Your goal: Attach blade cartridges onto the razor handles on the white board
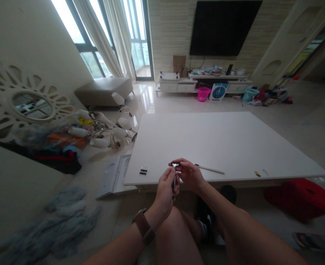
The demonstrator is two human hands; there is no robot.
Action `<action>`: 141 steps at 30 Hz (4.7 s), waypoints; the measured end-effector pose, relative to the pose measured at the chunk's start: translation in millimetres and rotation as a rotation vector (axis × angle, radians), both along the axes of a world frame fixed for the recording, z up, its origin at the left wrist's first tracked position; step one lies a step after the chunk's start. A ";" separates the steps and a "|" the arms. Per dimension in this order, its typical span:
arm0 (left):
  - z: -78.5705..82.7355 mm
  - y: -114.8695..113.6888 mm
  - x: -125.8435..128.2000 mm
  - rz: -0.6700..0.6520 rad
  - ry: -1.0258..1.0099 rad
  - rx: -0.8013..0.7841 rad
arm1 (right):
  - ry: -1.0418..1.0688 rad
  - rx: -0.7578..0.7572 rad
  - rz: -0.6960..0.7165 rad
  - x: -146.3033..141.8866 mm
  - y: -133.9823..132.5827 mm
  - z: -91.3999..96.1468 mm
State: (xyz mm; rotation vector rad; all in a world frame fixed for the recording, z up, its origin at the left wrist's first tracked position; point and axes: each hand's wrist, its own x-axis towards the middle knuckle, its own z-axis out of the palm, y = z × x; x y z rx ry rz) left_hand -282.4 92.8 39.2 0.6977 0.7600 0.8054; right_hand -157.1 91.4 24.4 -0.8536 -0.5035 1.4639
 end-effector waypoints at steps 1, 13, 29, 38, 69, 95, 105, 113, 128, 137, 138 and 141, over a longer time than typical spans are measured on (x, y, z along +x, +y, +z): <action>0.2 0.1 0.0 0.000 -0.004 0.000 | 0.001 0.001 0.002 -0.1 0.2 -0.4; -0.2 0.4 -0.4 0.003 -0.005 -0.006 | -0.031 0.016 0.013 0.0 0.5 -1.4; 3.1 0.3 0.3 -0.004 -0.009 0.029 | -0.019 0.031 -0.006 -0.5 1.3 -0.1; 4.7 0.4 -1.4 -0.009 -0.006 -0.010 | -0.069 0.028 -0.020 0.4 1.4 -2.8; 0.5 0.7 -1.4 -0.002 0.018 0.088 | -0.061 0.052 -0.039 -2.8 2.0 -1.6; 2.3 -0.4 -1.8 0.007 0.031 0.102 | -0.052 0.047 -0.062 -3.7 2.5 -1.6; 4.1 0.1 -2.2 -0.005 0.016 0.089 | -0.064 0.039 -0.084 -4.9 1.0 1.8; 4.9 -0.1 -2.4 0.007 0.020 0.072 | -0.080 -0.002 -0.087 -3.5 0.6 1.8; 1.9 -2.0 -1.7 -0.041 0.055 0.080 | -0.050 -0.018 -0.104 -4.9 2.9 1.1; 2.8 -0.9 -0.9 -0.007 0.050 0.064 | -0.030 0.003 -0.034 -4.9 1.9 -0.9; 2.5 -1.0 -1.0 -0.007 0.053 0.071 | -0.029 0.006 -0.029 -4.5 1.9 -1.1; 2.8 -1.3 -1.5 -0.013 0.057 0.086 | -0.027 0.005 -0.021 -3.5 1.6 -0.7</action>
